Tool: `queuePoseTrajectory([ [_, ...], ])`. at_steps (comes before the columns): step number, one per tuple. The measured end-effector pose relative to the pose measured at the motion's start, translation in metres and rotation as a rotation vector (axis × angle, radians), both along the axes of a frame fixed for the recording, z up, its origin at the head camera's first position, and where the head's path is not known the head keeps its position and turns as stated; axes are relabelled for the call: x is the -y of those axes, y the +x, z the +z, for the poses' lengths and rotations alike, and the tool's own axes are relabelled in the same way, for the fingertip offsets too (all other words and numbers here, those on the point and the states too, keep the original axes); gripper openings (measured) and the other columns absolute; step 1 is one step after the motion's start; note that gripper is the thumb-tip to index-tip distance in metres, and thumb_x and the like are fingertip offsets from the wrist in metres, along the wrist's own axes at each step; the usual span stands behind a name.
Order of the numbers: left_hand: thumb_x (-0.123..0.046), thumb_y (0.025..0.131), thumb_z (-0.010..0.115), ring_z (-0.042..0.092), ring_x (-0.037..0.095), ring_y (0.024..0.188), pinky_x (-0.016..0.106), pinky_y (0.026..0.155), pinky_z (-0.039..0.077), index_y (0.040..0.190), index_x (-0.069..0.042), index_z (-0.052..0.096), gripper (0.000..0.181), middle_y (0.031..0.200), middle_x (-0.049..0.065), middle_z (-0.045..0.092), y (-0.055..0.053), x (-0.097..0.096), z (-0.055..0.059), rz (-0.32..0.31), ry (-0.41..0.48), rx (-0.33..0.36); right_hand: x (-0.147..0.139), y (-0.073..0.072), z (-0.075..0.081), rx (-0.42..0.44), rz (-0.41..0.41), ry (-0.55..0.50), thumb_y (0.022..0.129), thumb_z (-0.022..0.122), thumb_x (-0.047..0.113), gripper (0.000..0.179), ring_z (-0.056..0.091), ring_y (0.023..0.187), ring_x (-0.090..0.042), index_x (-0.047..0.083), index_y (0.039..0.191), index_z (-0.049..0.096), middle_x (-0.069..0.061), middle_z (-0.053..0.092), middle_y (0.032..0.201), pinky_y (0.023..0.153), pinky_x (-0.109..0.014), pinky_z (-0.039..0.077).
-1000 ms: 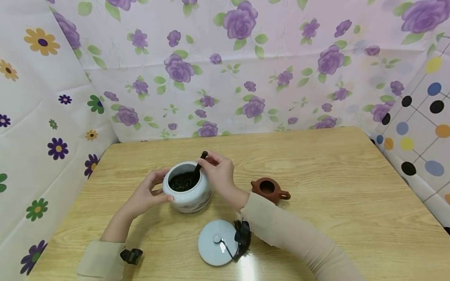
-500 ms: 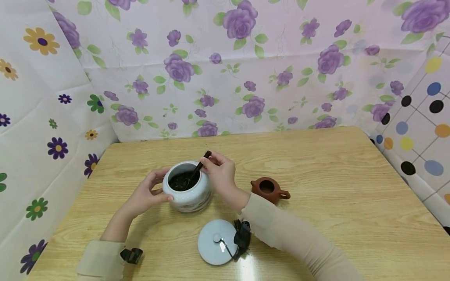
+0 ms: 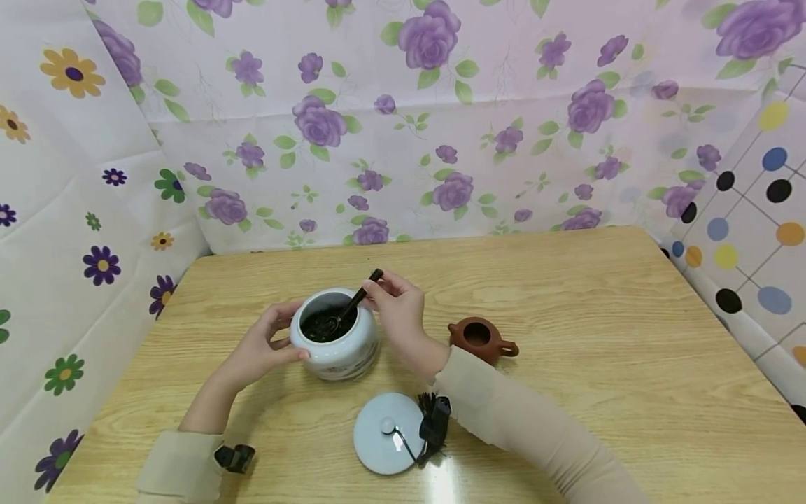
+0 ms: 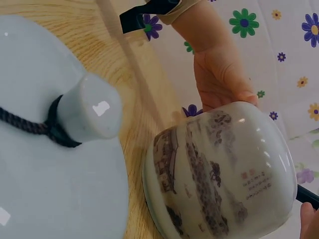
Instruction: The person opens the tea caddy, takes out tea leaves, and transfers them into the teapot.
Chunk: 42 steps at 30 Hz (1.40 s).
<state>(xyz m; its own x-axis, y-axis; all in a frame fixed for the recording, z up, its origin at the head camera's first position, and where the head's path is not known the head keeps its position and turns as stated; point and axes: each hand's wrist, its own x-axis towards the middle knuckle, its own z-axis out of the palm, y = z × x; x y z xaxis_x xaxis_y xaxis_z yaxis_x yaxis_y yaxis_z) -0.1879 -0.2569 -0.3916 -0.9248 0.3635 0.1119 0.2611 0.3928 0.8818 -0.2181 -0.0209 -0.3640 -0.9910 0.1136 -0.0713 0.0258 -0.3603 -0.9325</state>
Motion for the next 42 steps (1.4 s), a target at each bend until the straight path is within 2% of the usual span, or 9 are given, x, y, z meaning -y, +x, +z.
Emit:
queuePoseTrajectory([
  [6, -0.005, 0.08, 0.075, 0.045, 0.01, 0.12, 0.02, 0.097, 0.045, 0.14, -0.004, 0.036, 0.072, 0.144, 0.015, 0.037, 0.0, 0.0, 0.001, -0.002, 0.002, -0.001, -0.002, -0.002, 0.001, 0.008, -0.018, -0.044, 0.085, 0.068, -0.002, 0.027, 0.067, 0.072, -0.01, -0.005, 0.111, 0.067, -0.001, 0.063, 0.079, 0.084, -0.042, 0.056],
  [12, -0.005, 0.08, 0.075, 0.045, 0.015, 0.121, 0.027, 0.099, 0.046, 0.141, -0.004, 0.036, 0.072, 0.144, 0.014, 0.038, 0.0, 0.0, 0.001, 0.001, -0.011, -0.002, -0.005, -0.005, 0.001, 0.032, -0.042, -0.08, 0.084, 0.068, -0.003, 0.029, 0.069, 0.073, -0.012, -0.003, 0.113, 0.067, -0.003, 0.064, 0.082, 0.077, -0.034, 0.058],
  [20, -0.005, 0.08, 0.075, 0.045, 0.015, 0.121, 0.017, 0.096, 0.044, 0.141, -0.004, 0.036, 0.072, 0.143, 0.015, 0.037, 0.0, 0.0, 0.0, -0.001, 0.007, 0.007, -0.009, -0.006, 0.001, 0.073, -0.039, -0.122, 0.085, 0.067, -0.003, 0.03, 0.067, 0.068, -0.009, -0.002, 0.115, 0.067, -0.002, 0.059, 0.079, 0.079, -0.036, 0.058],
  [24, -0.005, 0.08, 0.075, 0.044, 0.018, 0.122, 0.018, 0.097, 0.045, 0.14, -0.004, 0.036, 0.072, 0.144, 0.014, 0.037, 0.0, 0.0, 0.0, 0.002, 0.004, 0.01, -0.01, -0.006, 0.001, 0.077, -0.04, -0.14, 0.085, 0.067, -0.002, 0.033, 0.067, 0.068, -0.009, -0.002, 0.118, 0.065, -0.003, 0.06, 0.081, 0.081, -0.037, 0.057],
  [30, -0.007, 0.08, 0.076, 0.043, 0.021, 0.123, 0.021, 0.098, 0.045, 0.141, -0.005, 0.036, 0.072, 0.144, 0.013, 0.037, 0.0, -0.001, 0.0, 0.006, -0.007, 0.017, -0.014, -0.006, 0.003, 0.095, -0.037, -0.158, 0.086, 0.067, -0.001, 0.041, 0.067, 0.071, -0.009, 0.0, 0.126, 0.06, -0.006, 0.06, 0.089, 0.076, -0.029, 0.058],
  [37, -0.006, 0.08, 0.076, 0.044, 0.014, 0.122, 0.015, 0.096, 0.044, 0.14, -0.004, 0.037, 0.072, 0.144, 0.014, 0.037, -0.001, 0.0, 0.0, 0.007, -0.002, 0.013, -0.018, -0.006, 0.006, 0.092, -0.036, -0.163, 0.086, 0.068, 0.001, 0.041, 0.068, 0.072, -0.01, 0.001, 0.126, 0.059, -0.009, 0.061, 0.093, 0.077, -0.028, 0.058],
  [42, -0.006, 0.079, 0.076, 0.044, 0.012, 0.121, 0.014, 0.095, 0.044, 0.14, -0.004, 0.037, 0.072, 0.143, 0.014, 0.037, -0.001, 0.0, -0.001, 0.002, 0.003, 0.011, -0.023, -0.005, 0.008, 0.094, -0.04, -0.183, 0.087, 0.066, 0.0, 0.042, 0.067, 0.072, -0.01, 0.0, 0.128, 0.057, -0.009, 0.06, 0.096, 0.084, -0.032, 0.056],
])
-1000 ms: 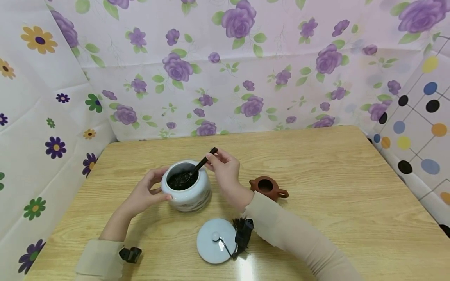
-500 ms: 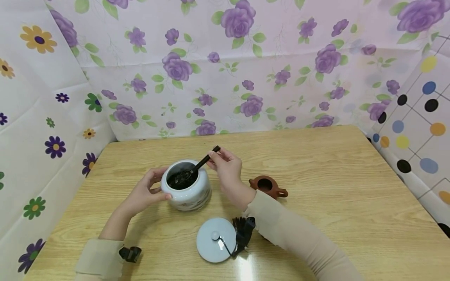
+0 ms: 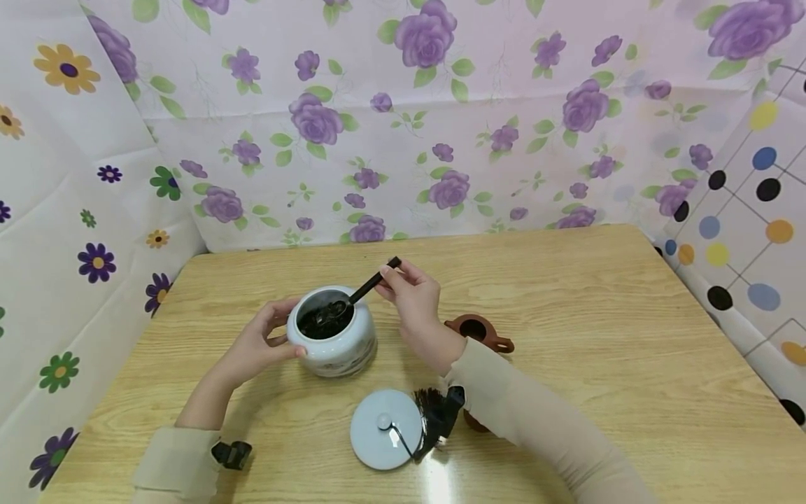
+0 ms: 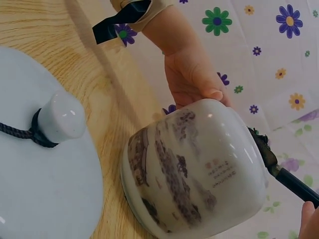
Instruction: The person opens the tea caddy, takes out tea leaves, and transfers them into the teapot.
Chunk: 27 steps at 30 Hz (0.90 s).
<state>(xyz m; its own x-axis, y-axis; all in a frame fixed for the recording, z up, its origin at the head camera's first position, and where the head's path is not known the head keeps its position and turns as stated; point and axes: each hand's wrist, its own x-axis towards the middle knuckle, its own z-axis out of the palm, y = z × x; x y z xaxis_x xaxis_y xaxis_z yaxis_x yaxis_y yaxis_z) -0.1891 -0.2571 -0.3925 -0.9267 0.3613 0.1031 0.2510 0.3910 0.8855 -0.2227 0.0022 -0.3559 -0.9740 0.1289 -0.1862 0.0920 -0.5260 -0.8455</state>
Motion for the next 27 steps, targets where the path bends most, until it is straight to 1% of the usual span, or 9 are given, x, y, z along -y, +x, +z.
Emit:
queuePoseTrajectory([
  [4, -0.006, 0.079, 0.076, 0.045, 0.011, 0.12, 0.015, 0.096, 0.044, 0.14, -0.004, 0.037, 0.072, 0.143, 0.014, 0.037, 0.0, 0.0, 0.0, -0.001, 0.003, 0.008, -0.005, 0.002, 0.001, 0.009, -0.004, -0.013, 0.087, 0.066, 0.0, 0.044, 0.068, 0.072, -0.01, 0.001, 0.13, 0.055, -0.01, 0.06, 0.097, 0.081, -0.029, 0.057],
  [9, -0.005, 0.079, 0.076, 0.045, 0.009, 0.119, 0.014, 0.095, 0.044, 0.14, -0.003, 0.037, 0.072, 0.143, 0.015, 0.037, 0.0, 0.0, 0.001, -0.003, 0.011, 0.006, -0.013, 0.001, 0.004, 0.019, -0.013, -0.042, 0.087, 0.066, 0.0, 0.04, 0.068, 0.069, -0.009, 0.001, 0.126, 0.059, -0.008, 0.059, 0.093, 0.076, -0.026, 0.058],
  [14, -0.004, 0.079, 0.076, 0.045, 0.005, 0.117, 0.012, 0.094, 0.043, 0.14, -0.003, 0.037, 0.072, 0.141, 0.015, 0.038, 0.0, 0.0, 0.001, -0.005, 0.029, -0.001, -0.023, 0.001, 0.008, 0.015, -0.022, -0.063, 0.088, 0.065, 0.0, 0.036, 0.068, 0.07, -0.01, 0.0, 0.124, 0.061, -0.008, 0.058, 0.096, 0.078, -0.026, 0.057],
  [19, -0.003, 0.079, 0.075, 0.045, 0.005, 0.117, 0.011, 0.094, 0.043, 0.14, -0.002, 0.036, 0.072, 0.141, 0.016, 0.038, 0.0, 0.0, 0.0, -0.009, 0.034, -0.003, -0.035, 0.001, 0.009, -0.01, -0.037, -0.064, 0.089, 0.064, 0.0, 0.032, 0.067, 0.071, -0.011, -0.001, 0.121, 0.063, -0.006, 0.059, 0.092, 0.077, -0.025, 0.057],
  [27, -0.001, 0.079, 0.075, 0.046, 0.007, 0.117, 0.011, 0.093, 0.043, 0.14, -0.001, 0.037, 0.072, 0.139, 0.018, 0.039, -0.001, 0.001, -0.002, -0.009, 0.036, -0.019, -0.056, 0.005, 0.013, -0.025, -0.046, -0.058, 0.09, 0.061, -0.001, 0.033, 0.066, 0.071, -0.009, -0.004, 0.123, 0.06, -0.004, 0.059, 0.091, 0.08, -0.025, 0.057],
])
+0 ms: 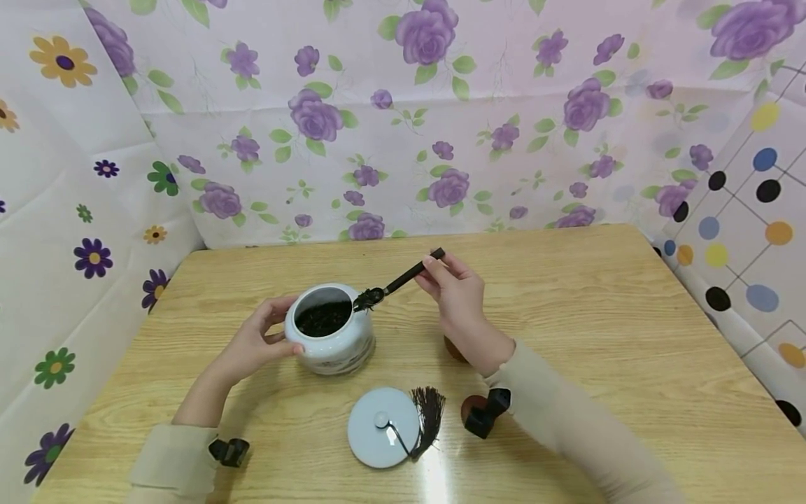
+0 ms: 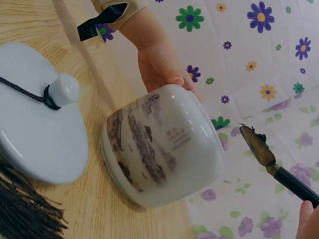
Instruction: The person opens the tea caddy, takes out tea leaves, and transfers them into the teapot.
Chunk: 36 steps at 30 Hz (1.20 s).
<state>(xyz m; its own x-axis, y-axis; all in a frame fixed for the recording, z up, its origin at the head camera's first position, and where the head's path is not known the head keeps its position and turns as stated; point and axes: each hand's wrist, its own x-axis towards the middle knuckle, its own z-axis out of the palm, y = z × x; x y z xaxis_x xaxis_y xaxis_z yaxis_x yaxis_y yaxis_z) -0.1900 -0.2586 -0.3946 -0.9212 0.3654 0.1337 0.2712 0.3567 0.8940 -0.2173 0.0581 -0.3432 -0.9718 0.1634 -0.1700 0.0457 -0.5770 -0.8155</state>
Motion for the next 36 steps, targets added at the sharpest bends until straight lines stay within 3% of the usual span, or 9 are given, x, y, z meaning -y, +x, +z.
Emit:
queuePoseTrajectory([
  [14, -0.002, 0.079, 0.075, 0.045, 0.007, 0.118, 0.011, 0.093, 0.043, 0.14, -0.001, 0.036, 0.072, 0.14, 0.018, 0.039, 0.001, -0.001, 0.0, 0.0, -0.007, 0.012, -0.043, 0.002, 0.001, -0.001, -0.033, -0.02, 0.091, 0.062, 0.002, 0.017, 0.066, 0.071, -0.009, 0.008, 0.106, 0.066, -0.001, 0.063, 0.084, 0.08, -0.025, 0.057],
  [22, -0.003, 0.079, 0.075, 0.045, 0.007, 0.117, 0.01, 0.093, 0.043, 0.139, -0.001, 0.037, 0.071, 0.14, 0.018, 0.039, 0.0, -0.001, 0.002, 0.002, -0.011, 0.007, -0.066, 0.008, 0.0, 0.017, -0.033, -0.032, 0.091, 0.062, 0.005, 0.016, 0.066, 0.076, -0.009, 0.011, 0.106, 0.067, -0.001, 0.063, 0.089, 0.08, -0.023, 0.056],
  [36, -0.001, 0.08, 0.074, 0.046, 0.004, 0.117, 0.01, 0.092, 0.043, 0.14, -0.001, 0.036, 0.071, 0.14, 0.018, 0.039, 0.001, -0.001, 0.001, 0.003, -0.003, 0.003, -0.097, 0.023, -0.006, 0.014, -0.069, -0.066, 0.092, 0.059, 0.002, 0.017, 0.066, 0.075, -0.01, 0.014, 0.091, 0.071, -0.001, 0.061, 0.09, 0.08, -0.023, 0.056],
])
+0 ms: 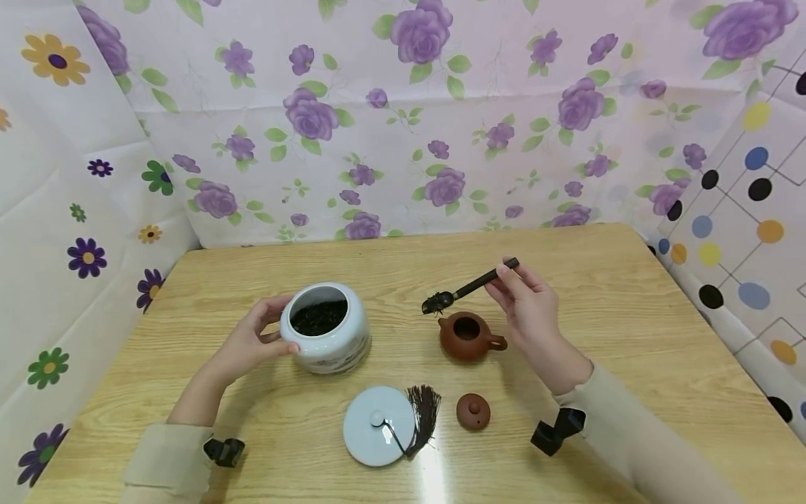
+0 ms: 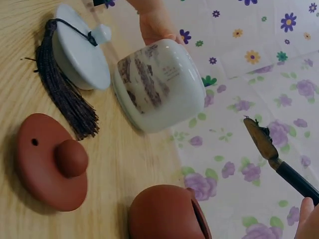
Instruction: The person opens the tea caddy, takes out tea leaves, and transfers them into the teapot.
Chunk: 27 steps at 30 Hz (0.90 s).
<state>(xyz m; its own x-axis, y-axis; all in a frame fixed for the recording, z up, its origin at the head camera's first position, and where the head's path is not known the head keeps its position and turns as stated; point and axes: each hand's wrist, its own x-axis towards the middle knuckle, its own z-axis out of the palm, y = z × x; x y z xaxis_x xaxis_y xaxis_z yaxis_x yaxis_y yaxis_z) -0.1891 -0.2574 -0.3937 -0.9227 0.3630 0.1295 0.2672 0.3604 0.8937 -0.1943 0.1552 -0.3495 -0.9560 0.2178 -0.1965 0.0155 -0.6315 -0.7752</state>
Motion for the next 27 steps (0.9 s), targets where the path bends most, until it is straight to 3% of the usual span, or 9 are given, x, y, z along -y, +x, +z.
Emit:
queuePoseTrajectory([
  [9, 0.0, 0.079, 0.074, 0.046, 0.002, 0.116, 0.01, 0.092, 0.044, 0.139, 0.001, 0.037, 0.071, 0.139, 0.016, 0.04, -0.001, 0.001, -0.001, 0.002, 0.016, -0.01, -0.014, 0.009, -0.013, 0.036, -0.009, 0.004, 0.091, 0.06, 0.002, 0.017, 0.065, 0.076, -0.01, 0.014, 0.089, 0.071, -0.002, 0.057, 0.095, 0.08, -0.022, 0.056],
  [16, 0.0, 0.079, 0.074, 0.046, 0.003, 0.117, 0.01, 0.092, 0.043, 0.139, 0.001, 0.036, 0.071, 0.14, 0.018, 0.039, -0.001, 0.001, -0.001, 0.003, 0.014, -0.01, -0.026, 0.009, -0.026, 0.07, -0.056, 0.004, 0.09, 0.061, 0.001, 0.019, 0.066, 0.07, -0.009, 0.015, 0.085, 0.073, 0.0, 0.063, 0.082, 0.077, -0.022, 0.057],
  [27, -0.003, 0.079, 0.075, 0.045, 0.004, 0.117, 0.01, 0.093, 0.043, 0.139, -0.001, 0.036, 0.072, 0.141, 0.018, 0.038, 0.0, 0.0, 0.0, 0.012, 0.006, 0.014, -0.038, 0.005, -0.039, 0.04, -0.128, 0.049, 0.086, 0.066, 0.001, 0.014, 0.067, 0.07, -0.009, 0.013, 0.09, 0.072, -0.001, 0.064, 0.079, 0.075, -0.022, 0.057],
])
